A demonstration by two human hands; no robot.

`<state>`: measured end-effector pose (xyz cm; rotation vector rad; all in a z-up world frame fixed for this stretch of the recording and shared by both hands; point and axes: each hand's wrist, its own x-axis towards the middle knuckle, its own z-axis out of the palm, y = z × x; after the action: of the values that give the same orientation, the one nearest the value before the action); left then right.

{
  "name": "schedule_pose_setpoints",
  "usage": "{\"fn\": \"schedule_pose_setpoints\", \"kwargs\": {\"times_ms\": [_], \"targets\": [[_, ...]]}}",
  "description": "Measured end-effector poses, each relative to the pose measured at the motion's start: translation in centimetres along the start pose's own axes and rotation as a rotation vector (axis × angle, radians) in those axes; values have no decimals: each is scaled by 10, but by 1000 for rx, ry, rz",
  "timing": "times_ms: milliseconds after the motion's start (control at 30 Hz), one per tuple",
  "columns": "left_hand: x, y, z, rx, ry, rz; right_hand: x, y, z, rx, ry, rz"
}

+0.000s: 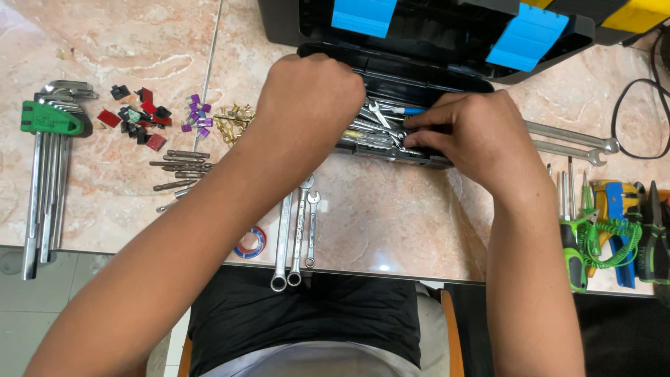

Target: The person empties a small toolbox of wrenches onto the table, sorts and arranges the wrenches in a row by size, and rearranges screwdrivers, hex keys and other hand tools on the work surface.

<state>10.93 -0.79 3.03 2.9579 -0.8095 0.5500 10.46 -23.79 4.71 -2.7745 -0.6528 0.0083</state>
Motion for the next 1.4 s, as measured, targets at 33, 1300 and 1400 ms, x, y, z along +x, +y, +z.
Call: {"fn": "schedule_pose_setpoints", "kwargs": {"times_ms": [33, 1300, 1400], "targets": [[4, 1, 5, -7, -81, -15, 4, 0, 1, -12, -41, 3], [-60, 23, -35, -327, 350, 355, -144, -69, 34, 952, 346, 43], [-84, 26, -39, -286, 315, 431, -149, -86, 57, 772, 309, 40]]}}
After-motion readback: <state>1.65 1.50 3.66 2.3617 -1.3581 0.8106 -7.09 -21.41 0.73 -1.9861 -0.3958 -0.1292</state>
